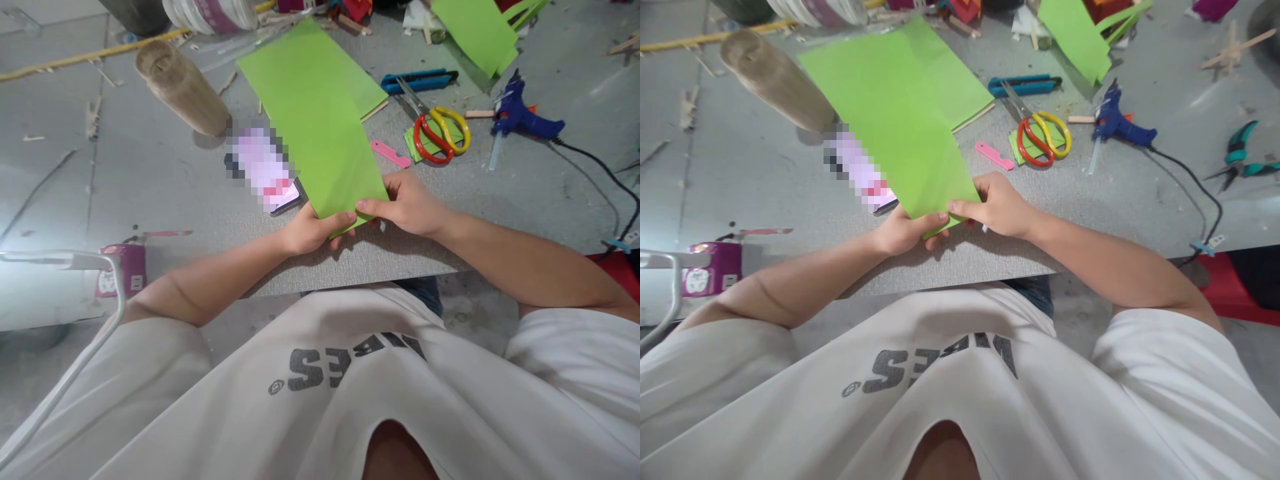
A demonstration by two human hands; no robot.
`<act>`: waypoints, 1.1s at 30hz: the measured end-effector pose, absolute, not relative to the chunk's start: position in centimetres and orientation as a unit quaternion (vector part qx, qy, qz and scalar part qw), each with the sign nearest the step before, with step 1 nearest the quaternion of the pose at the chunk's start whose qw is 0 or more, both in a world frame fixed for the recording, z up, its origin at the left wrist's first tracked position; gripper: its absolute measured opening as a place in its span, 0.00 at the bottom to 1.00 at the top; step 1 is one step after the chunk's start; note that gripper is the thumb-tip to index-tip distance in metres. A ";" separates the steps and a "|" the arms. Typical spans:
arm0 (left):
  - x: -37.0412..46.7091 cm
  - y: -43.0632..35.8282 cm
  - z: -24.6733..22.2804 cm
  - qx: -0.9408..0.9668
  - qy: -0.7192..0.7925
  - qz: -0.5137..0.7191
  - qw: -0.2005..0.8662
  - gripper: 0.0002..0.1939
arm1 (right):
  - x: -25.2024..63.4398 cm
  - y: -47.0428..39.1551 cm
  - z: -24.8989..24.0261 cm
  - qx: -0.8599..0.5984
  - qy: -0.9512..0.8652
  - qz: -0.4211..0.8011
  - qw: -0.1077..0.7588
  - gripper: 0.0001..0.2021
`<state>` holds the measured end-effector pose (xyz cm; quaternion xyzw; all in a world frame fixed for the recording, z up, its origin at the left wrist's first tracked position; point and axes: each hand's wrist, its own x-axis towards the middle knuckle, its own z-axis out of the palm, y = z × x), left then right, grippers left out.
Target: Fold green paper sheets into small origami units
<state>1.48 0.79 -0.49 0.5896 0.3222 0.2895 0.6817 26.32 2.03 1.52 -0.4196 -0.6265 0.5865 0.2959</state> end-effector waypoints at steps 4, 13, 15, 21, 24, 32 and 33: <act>1.4 0.8 -0.5 0.597 0.317 0.290 0.678 0.41 | 26.6 2.5 2.3 -0.395 -0.635 0.603 0.278 0.32; 1.0 0.8 -0.8 0.585 0.319 0.265 0.696 0.40 | 26.9 2.7 3.0 -0.365 -0.604 0.679 0.203 0.31; 1.0 0.8 -0.7 0.584 0.318 0.262 0.699 0.40 | 27.0 2.7 3.2 -0.369 -0.595 0.686 0.199 0.32; 1.1 0.9 -0.3 0.588 0.320 0.256 0.697 0.41 | 28.3 3.8 3.8 -0.378 -0.574 0.715 0.124 0.28; 1.1 0.9 -0.2 0.589 0.321 0.256 0.696 0.42 | 29.0 4.5 4.1 -0.413 -0.566 0.710 0.076 0.25; 1.3 0.9 -0.2 0.596 0.319 0.252 0.692 0.45 | 30.3 5.4 4.4 -0.367 -0.616 0.694 0.056 0.30; 1.3 0.9 -0.2 0.597 0.318 0.251 0.692 0.45 | 30.3 5.5 4.3 -0.354 -0.627 0.692 0.052 0.30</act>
